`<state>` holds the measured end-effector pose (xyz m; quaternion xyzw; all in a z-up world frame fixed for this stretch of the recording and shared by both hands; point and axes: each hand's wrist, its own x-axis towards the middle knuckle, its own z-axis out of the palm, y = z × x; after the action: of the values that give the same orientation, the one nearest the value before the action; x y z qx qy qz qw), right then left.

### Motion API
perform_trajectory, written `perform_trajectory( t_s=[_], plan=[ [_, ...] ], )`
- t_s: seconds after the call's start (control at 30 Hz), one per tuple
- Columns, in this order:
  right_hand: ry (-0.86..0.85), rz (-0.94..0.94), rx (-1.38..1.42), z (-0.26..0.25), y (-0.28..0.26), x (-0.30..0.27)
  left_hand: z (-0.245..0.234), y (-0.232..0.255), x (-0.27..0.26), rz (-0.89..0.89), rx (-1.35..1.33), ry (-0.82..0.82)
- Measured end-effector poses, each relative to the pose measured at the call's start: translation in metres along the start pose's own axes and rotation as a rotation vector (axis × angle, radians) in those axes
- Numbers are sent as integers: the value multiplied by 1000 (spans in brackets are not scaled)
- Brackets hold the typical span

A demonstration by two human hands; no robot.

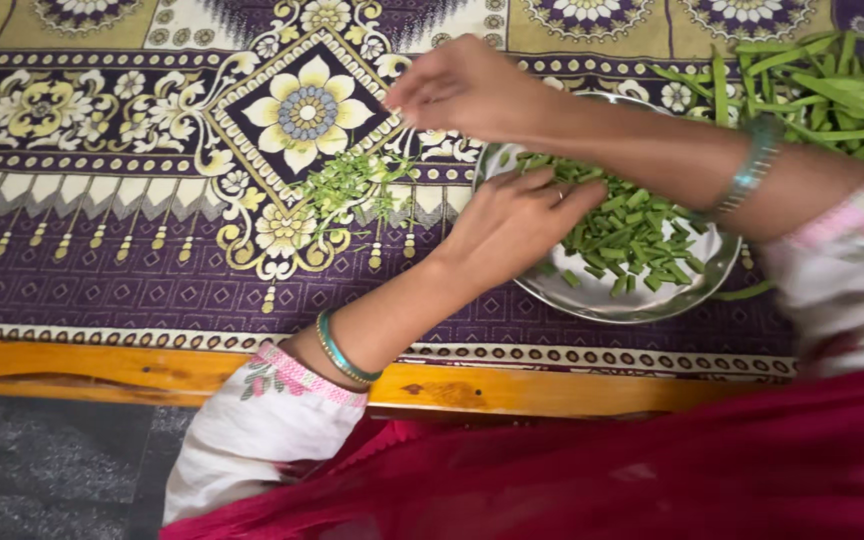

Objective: The person snaps green beans into smaller pieces by hand and places them into a metal bowl.

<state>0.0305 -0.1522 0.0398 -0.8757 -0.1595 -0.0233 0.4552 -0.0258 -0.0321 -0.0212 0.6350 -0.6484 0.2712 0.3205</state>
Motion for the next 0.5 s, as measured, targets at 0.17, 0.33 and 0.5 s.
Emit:
perform_trajectory(
  t_s=[0.17, 0.33, 0.5],
  plan=[
    [205, 21, -113, -45, -14, -94, -1, -7, 2, -235, -58, -31],
    [277, 362, -367, -56, -5, -160, -14, -5, 9, -291, -211, 150],
    [226, 83, -302, -41, 12, -184, -12, 12, 7, -324, -219, -15]
  ],
)
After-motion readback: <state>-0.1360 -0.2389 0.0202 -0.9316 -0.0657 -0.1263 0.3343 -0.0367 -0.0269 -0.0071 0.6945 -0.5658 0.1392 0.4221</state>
